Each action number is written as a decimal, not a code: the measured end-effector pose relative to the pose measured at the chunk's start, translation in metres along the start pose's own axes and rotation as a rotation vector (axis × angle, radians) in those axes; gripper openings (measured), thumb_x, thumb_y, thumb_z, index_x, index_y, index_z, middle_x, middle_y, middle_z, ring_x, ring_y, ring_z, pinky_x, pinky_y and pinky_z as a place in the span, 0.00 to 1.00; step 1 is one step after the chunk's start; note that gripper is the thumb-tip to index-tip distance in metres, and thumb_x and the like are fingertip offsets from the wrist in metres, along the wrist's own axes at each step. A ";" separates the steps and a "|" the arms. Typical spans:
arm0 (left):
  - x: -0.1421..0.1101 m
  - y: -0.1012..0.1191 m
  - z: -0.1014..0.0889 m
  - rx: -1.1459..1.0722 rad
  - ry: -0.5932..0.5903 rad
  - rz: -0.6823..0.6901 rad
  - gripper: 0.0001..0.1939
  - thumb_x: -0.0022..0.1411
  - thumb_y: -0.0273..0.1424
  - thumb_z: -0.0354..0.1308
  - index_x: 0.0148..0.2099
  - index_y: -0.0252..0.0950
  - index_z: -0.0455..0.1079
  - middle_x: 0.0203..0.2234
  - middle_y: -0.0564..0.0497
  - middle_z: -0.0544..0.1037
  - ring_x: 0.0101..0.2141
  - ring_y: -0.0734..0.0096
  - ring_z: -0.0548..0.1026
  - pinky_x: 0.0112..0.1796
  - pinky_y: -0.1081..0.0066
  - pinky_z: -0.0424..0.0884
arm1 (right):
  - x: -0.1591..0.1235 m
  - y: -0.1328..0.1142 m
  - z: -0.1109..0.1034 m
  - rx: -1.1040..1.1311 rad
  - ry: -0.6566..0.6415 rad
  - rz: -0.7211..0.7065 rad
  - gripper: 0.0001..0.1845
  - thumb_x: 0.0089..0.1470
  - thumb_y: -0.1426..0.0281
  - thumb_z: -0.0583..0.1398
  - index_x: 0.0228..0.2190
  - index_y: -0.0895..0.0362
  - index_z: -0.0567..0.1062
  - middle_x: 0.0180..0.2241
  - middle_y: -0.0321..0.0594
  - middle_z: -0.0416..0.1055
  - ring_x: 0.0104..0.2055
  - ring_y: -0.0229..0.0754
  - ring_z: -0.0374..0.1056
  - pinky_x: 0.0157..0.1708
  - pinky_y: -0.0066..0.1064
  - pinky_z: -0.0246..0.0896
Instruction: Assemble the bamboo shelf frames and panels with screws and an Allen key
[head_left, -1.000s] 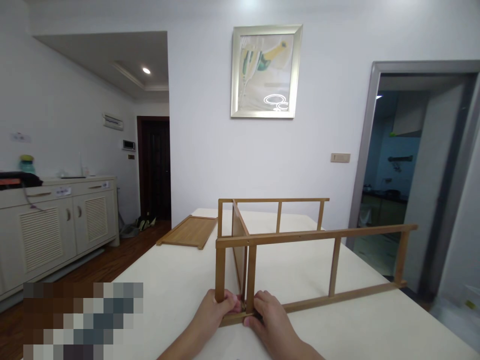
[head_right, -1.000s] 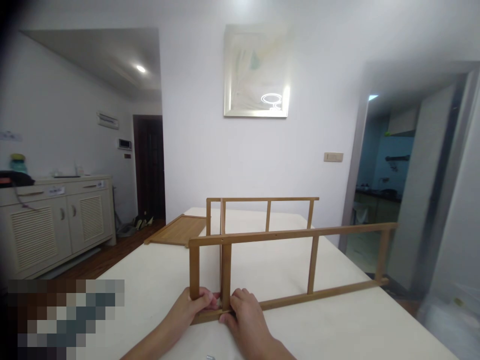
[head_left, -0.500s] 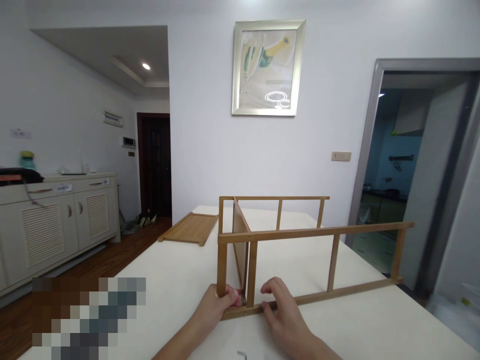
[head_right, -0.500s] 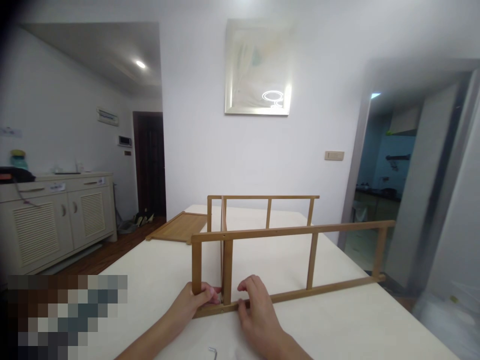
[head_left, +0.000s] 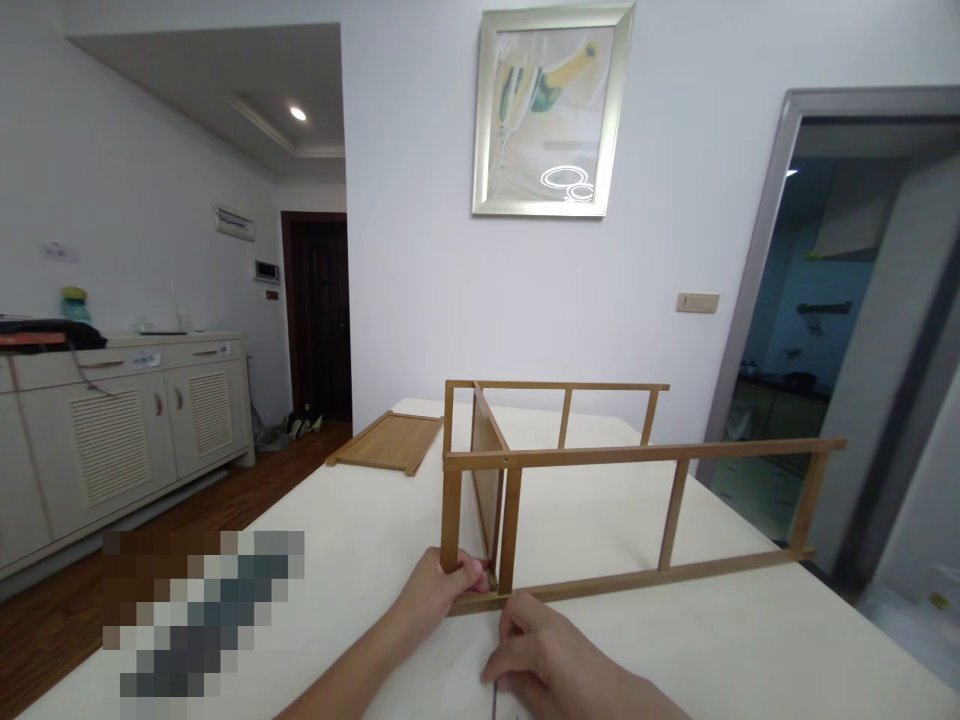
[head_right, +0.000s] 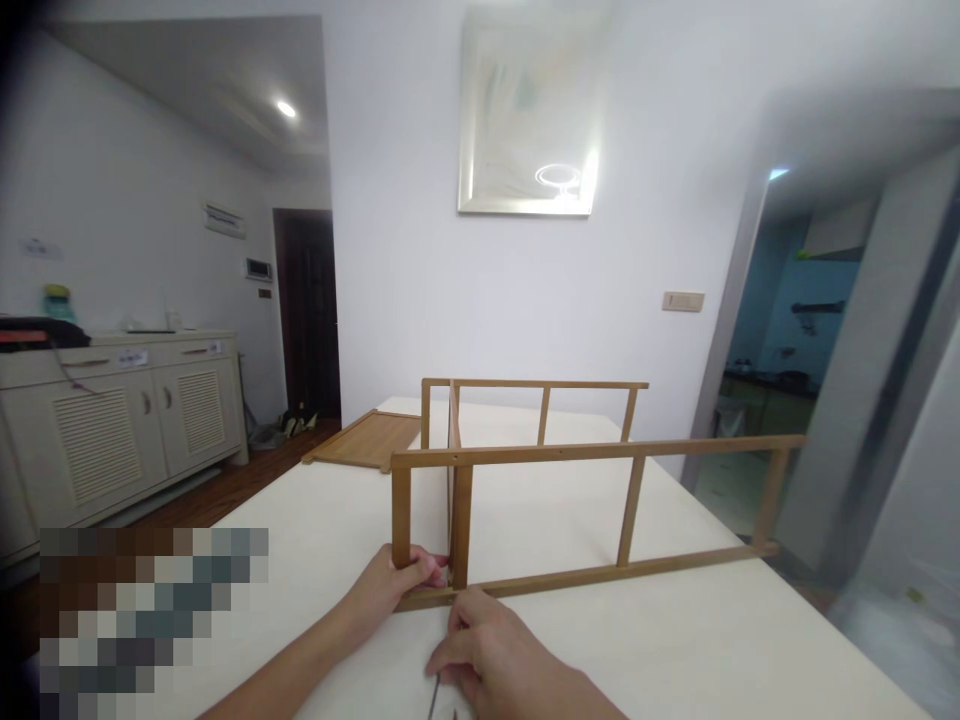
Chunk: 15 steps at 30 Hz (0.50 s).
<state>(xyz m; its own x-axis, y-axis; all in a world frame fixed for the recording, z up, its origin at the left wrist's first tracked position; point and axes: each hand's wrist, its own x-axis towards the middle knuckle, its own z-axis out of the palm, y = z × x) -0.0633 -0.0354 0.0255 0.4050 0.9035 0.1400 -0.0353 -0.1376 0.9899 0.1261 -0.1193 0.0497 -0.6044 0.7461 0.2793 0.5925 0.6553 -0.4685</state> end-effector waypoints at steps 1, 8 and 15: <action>0.000 -0.001 0.000 0.002 0.000 -0.002 0.21 0.50 0.48 0.62 0.26 0.32 0.75 0.26 0.44 0.80 0.43 0.53 0.75 0.44 0.63 0.69 | 0.000 0.003 0.002 -0.020 0.010 -0.010 0.17 0.49 0.80 0.60 0.35 0.46 0.80 0.37 0.37 0.69 0.38 0.40 0.68 0.37 0.28 0.62; -0.001 0.002 0.001 0.031 0.008 -0.003 0.21 0.50 0.49 0.61 0.26 0.33 0.76 0.26 0.44 0.80 0.43 0.53 0.75 0.47 0.62 0.68 | 0.006 0.005 0.015 -0.124 0.032 -0.188 0.09 0.52 0.74 0.61 0.31 0.48 0.80 0.33 0.35 0.70 0.35 0.40 0.67 0.33 0.28 0.61; -0.002 0.002 -0.001 0.050 -0.007 0.019 0.22 0.52 0.49 0.60 0.26 0.34 0.75 0.27 0.44 0.80 0.43 0.53 0.75 0.46 0.62 0.68 | 0.007 -0.001 0.015 -0.170 0.013 -0.139 0.09 0.54 0.75 0.54 0.35 0.52 0.73 0.38 0.39 0.68 0.37 0.41 0.65 0.37 0.29 0.60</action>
<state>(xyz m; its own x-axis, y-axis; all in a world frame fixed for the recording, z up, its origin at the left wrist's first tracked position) -0.0651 -0.0372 0.0269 0.4111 0.8976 0.1589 0.0028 -0.1755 0.9845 0.1137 -0.1164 0.0398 -0.6806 0.6476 0.3426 0.5855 0.7619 -0.2770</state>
